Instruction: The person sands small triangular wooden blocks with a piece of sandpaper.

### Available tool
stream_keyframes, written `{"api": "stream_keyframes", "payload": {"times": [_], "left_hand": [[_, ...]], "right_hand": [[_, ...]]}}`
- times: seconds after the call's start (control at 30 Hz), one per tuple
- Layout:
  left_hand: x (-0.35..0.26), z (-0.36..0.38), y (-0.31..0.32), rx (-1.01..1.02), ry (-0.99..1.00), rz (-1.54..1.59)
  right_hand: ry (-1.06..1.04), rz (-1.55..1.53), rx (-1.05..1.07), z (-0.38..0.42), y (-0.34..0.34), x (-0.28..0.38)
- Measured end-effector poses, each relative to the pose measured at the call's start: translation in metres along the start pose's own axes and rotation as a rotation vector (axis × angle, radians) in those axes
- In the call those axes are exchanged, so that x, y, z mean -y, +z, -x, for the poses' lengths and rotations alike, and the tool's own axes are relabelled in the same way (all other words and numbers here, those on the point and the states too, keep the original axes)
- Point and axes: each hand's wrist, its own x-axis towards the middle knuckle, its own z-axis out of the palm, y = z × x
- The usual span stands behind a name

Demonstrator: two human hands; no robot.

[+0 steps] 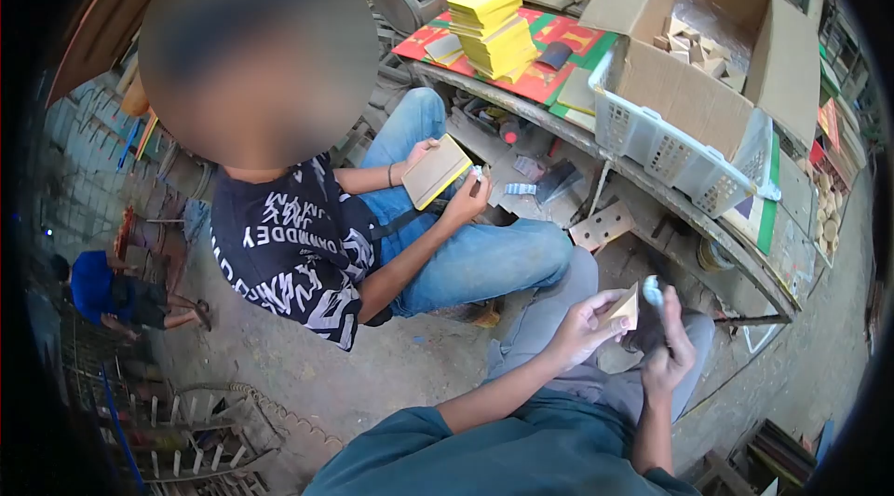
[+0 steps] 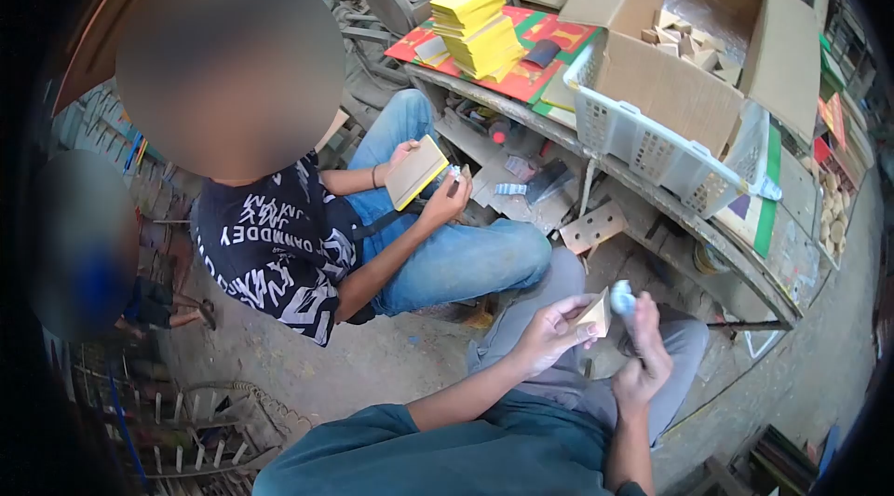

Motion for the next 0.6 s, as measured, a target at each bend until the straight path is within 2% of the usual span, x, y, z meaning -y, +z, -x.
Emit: {"api": "stream_keyframes", "payload": {"times": [0.07, 0.1, 0.13, 0.17, 0.23, 0.27, 0.43, 0.5, 0.57, 0.6], "left_hand": [[0.003, 0.000, 0.004, -0.012, -0.002, 0.044], [0.004, -0.001, 0.007, -0.029, 0.010, 0.082], [0.004, -0.001, 0.004, -0.056, -0.033, 0.001], [0.005, -0.002, -0.003, -0.088, -0.129, 0.107], [-0.003, -0.004, -0.007, -0.137, -0.051, 0.206], [-0.014, -0.005, -0.012, -0.180, -0.014, 0.184], [-0.040, -0.025, -0.028, -0.163, -0.005, 0.074], [-0.053, -0.043, -0.025, -0.131, 0.007, 0.108], [-0.075, -0.065, -0.016, -0.091, 0.006, 0.120], [-0.087, -0.077, -0.011, -0.069, 0.035, 0.081]], "right_hand": [[-0.128, -0.001, 0.144, 0.005, 0.008, -0.007], [-0.190, 0.026, 0.092, 0.004, 0.018, -0.010], [-0.161, 0.061, 0.096, 0.002, 0.020, -0.018], [-0.133, 0.098, 0.100, 0.001, 0.019, -0.028], [0.034, 0.186, 0.098, 0.000, 0.013, -0.049], [0.164, 0.212, -0.003, 0.008, 0.004, -0.075], [0.293, 0.370, -0.080, 0.047, -0.013, -0.163], [0.581, 0.413, 0.011, 0.062, -0.021, -0.194], [0.647, 0.411, 0.052, 0.053, -0.015, -0.191], [0.579, 0.338, 0.055, 0.052, -0.010, -0.196]]}}
